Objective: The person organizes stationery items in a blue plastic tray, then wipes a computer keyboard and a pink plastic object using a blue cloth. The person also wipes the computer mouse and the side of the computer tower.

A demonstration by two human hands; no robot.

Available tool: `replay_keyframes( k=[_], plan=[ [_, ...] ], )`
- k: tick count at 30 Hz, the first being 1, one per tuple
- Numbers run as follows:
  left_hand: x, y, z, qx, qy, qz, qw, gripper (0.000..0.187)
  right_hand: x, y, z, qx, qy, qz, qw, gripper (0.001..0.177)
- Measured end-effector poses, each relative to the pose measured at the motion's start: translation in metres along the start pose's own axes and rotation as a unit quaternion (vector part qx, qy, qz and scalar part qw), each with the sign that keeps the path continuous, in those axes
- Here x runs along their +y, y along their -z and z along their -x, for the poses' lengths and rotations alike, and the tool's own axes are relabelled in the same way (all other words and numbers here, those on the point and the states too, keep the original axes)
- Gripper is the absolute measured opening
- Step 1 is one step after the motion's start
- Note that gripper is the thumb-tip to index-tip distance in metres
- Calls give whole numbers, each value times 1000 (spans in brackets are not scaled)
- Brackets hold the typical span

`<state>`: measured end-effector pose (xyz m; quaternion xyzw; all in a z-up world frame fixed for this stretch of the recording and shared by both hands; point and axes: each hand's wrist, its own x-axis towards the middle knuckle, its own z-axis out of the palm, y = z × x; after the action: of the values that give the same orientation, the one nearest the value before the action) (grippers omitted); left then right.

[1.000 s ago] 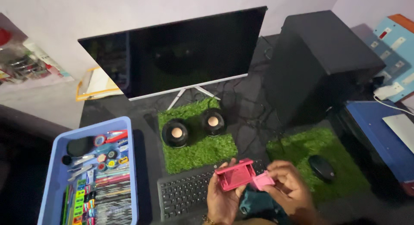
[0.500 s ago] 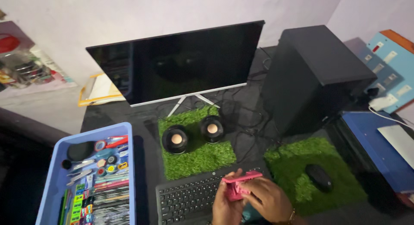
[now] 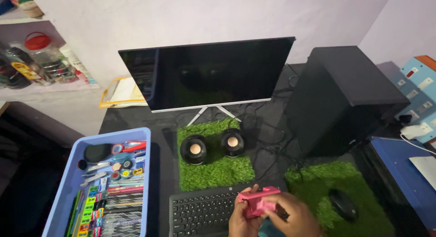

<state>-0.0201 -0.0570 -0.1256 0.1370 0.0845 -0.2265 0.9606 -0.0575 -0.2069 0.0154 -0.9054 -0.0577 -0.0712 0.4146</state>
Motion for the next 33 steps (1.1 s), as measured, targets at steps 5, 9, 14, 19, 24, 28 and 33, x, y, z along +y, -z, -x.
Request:
replay_keyframes(
  k=[5,9,14,19,24,28,33],
  plan=[
    [0,-1,1,-1,-7,-10,1000,48,8,-3,4,47,4,50,998,28],
    [1,-3,4,8,9,-37,999,48,14,-4,6,3,-29,-35,999,31],
    [1,-6,4,31,13,-38,999,49,21,0,7,-4,-76,-33,997,36],
    [-1,-4,2,26,11,-42,999,48,20,0,7,23,-84,8,996,35],
    [0,-13,7,26,5,-21,999,48,13,2,10,-11,-78,4,997,34],
    [7,-31,16,18,5,-47,999,44,10,3,8,52,-56,24,997,26],
    [14,-56,28,-1,-16,-36,999,41,-4,3,17,-39,-83,-82,992,26]
  ],
)
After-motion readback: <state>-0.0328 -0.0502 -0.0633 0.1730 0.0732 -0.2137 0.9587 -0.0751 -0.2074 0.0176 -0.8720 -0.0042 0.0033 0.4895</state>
